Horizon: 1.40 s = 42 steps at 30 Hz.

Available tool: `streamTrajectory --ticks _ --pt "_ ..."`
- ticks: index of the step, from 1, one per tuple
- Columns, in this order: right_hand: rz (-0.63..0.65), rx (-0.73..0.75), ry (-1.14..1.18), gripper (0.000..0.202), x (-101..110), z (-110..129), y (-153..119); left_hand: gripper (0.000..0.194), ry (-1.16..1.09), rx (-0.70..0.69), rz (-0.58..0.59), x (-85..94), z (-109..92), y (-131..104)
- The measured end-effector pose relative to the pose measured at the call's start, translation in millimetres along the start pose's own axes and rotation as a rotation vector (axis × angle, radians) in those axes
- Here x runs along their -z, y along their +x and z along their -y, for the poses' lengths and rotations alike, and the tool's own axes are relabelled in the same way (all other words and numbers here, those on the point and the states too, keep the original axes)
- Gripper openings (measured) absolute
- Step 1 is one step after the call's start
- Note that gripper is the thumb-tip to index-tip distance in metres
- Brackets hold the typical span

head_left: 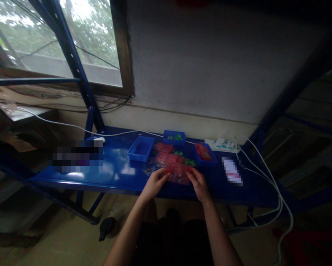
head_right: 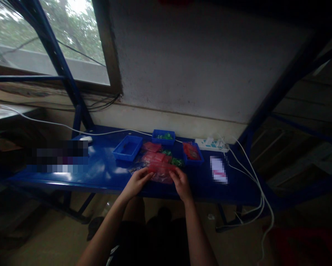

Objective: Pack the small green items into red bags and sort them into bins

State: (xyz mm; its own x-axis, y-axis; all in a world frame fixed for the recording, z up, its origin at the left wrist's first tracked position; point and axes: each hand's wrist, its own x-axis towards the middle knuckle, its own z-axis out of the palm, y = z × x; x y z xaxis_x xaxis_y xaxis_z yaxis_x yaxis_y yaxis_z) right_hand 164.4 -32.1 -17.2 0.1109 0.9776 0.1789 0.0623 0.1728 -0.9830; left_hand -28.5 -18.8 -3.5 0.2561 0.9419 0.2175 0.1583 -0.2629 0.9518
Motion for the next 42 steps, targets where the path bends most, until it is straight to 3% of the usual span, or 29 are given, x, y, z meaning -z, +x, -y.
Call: streamTrajectory --ticks 11,19,42 --pt "-0.004 0.011 0.011 0.029 -1.6 2.6 -0.7 0.028 0.014 -0.003 -0.003 0.4 1.2 -1.1" --pt "-0.088 -0.006 0.068 0.06 -1.2 -4.3 0.6 0.031 0.019 -0.006 -0.025 0.1 1.7 -1.5" --pt "-0.11 0.014 0.05 0.051 -1.9 -0.7 -3.3 0.03 0.059 -0.007 -0.017 0.9 1.2 -1.6"
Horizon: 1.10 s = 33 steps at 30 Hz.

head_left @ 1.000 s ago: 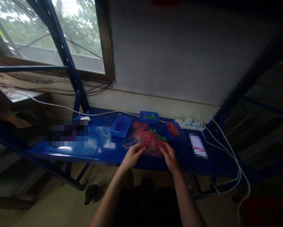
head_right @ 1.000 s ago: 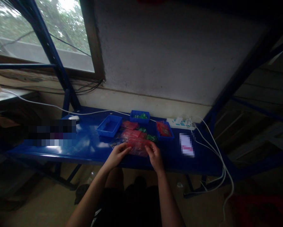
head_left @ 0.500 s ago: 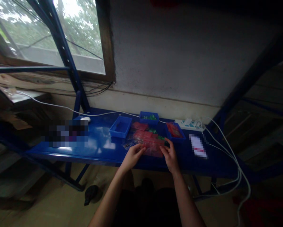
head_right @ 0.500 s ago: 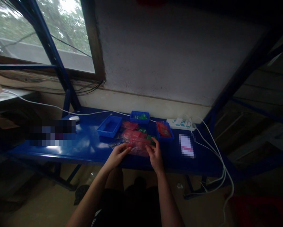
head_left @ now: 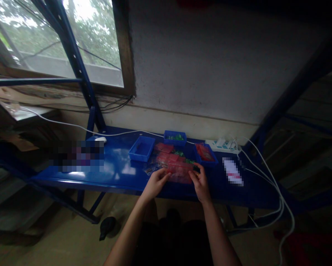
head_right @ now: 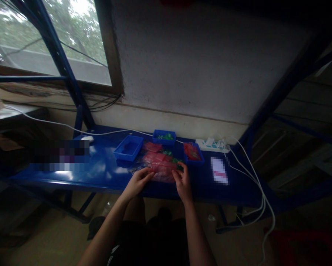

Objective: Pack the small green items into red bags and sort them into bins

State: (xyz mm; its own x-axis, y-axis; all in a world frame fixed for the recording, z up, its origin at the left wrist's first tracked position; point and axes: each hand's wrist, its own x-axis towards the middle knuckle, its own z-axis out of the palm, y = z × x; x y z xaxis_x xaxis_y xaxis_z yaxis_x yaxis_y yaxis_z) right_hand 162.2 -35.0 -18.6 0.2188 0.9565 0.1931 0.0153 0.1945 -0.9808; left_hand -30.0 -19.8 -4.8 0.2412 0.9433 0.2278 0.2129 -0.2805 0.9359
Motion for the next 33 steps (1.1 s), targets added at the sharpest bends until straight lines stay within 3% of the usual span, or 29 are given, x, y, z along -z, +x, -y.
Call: streamTrajectory --ticks 22,33 --pt "0.007 0.032 -0.04 0.036 -2.2 -1.7 2.5 0.03 -0.023 0.009 -0.005 -1.3 -3.2 0.4" --pt "0.038 0.162 -0.213 0.017 -1.2 1.9 3.8 0.03 -0.037 0.006 0.001 -1.4 -0.7 0.2"
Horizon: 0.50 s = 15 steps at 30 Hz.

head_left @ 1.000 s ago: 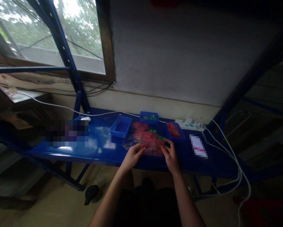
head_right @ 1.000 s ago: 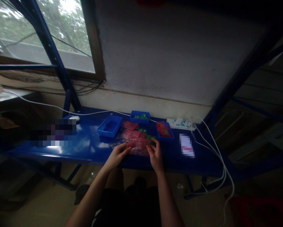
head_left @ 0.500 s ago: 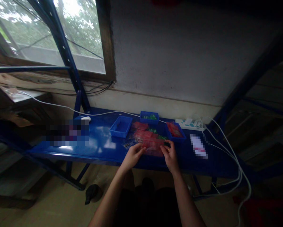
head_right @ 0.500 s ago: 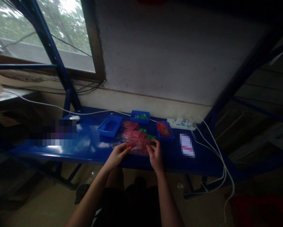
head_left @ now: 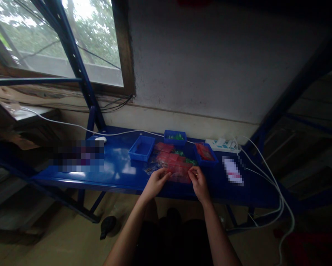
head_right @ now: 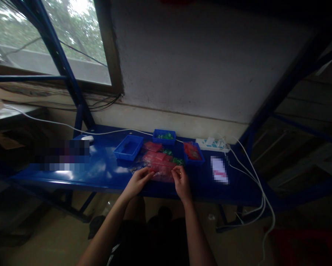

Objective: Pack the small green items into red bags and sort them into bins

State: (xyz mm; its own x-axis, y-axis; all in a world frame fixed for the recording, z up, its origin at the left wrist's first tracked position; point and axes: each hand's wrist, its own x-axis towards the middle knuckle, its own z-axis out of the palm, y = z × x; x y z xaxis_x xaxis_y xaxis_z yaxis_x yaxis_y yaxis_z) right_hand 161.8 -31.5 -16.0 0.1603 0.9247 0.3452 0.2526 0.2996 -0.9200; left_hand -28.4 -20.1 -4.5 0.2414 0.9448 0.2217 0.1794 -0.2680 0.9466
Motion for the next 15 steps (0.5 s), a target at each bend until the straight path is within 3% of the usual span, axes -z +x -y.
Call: streamTrajectory --ticks 15 --pt "0.127 0.027 -0.049 0.019 5.6 10.7 -4.4 0.029 0.019 -0.006 -0.025 -0.6 3.7 0.8"
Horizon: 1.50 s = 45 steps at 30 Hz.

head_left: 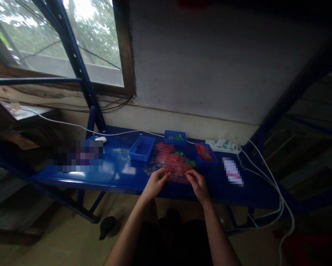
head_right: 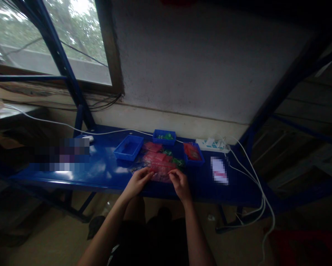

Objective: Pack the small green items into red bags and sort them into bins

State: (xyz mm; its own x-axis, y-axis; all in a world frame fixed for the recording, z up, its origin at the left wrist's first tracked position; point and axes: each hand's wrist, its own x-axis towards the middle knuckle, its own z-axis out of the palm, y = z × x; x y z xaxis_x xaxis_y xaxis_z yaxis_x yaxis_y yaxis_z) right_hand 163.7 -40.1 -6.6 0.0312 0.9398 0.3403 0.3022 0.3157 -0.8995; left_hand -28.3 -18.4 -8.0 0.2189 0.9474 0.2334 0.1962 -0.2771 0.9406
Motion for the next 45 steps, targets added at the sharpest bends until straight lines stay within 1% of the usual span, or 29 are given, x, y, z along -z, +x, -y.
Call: streamTrajectory --ticks 5,8,11,13,14,15,17,19,20,22,25,28,34,39,41,45 --pt "-0.054 0.0 -0.016 0.024 -2.2 -2.8 0.0 0.032 -0.049 0.007 0.0 0.6 -2.9 1.0" --pt "-0.156 0.052 -0.086 0.028 5.9 -3.8 2.4 0.034 -0.097 0.022 0.001 0.5 -3.3 1.6" --pt "-0.306 0.17 -0.318 0.034 27.1 -2.7 11.5 0.035 -0.118 0.037 0.009 0.0 -2.2 1.3" --pt "-0.371 0.216 -0.56 0.04 44.5 -3.6 22.0 0.034 -0.123 0.043 0.014 -0.5 -1.3 0.7" --pt "-0.382 0.226 -0.676 0.042 52.4 -5.5 28.0 0.034 -0.124 0.043 0.016 -0.7 -0.9 0.4" --pt "-0.366 0.232 -0.778 0.044 59.3 -8.5 34.1 0.034 -0.123 0.04 0.015 -0.9 -0.6 0.2" --pt "-0.272 0.214 -0.931 0.045 68.8 -17.4 44.9 0.033 -0.113 0.025 0.012 -1.2 -0.1 -0.1" --pt "-0.15 0.186 -1.019 0.045 73.2 -28.4 52.4 0.033 -0.092 0.008 0.007 -1.4 0.2 -0.2" --pt "-0.109 0.176 -1.042 0.044 74.1 -33.5 54.8 0.032 -0.08 0.001 0.007 -1.4 0.3 -0.3" --pt "-0.067 0.178 -1.058 0.044 75.1 -41.3 57.2 0.031 -0.06 -0.008 0.014 -1.4 0.3 -0.4" --pt "-0.038 0.177 -1.056 0.044 76.9 -44.7 58.2 0.032 -0.049 -0.009 0.029 -1.3 0.6 -0.7" --pt "-0.017 0.118 -1.05 0.041 79.9 -41.0 59.4 0.033 -0.042 -0.007 0.035 -1.0 1.3 -1.0" --pt "-0.021 -0.011 -1.025 0.025 82.3 -29.2 64.1 0.033 -0.016 -0.022 0.043 -0.4 1.6 -0.8" --pt "-0.054 -0.127 -0.961 0.03 81.3 -22.4 67.6 0.032 -0.021 -0.013 0.038 -0.8 -0.2 -1.0" --pt "-0.095 -0.092 -0.946 0.032 81.8 -22.4 66.8 0.031 -0.028 -0.014 0.034 -1.0 -0.9 -1.2" --pt "-0.185 0.119 -1.003 0.031 78.1 -19.3 58.8 0.032 -0.022 -0.02 0.037 -1.1 -1.5 -1.3"
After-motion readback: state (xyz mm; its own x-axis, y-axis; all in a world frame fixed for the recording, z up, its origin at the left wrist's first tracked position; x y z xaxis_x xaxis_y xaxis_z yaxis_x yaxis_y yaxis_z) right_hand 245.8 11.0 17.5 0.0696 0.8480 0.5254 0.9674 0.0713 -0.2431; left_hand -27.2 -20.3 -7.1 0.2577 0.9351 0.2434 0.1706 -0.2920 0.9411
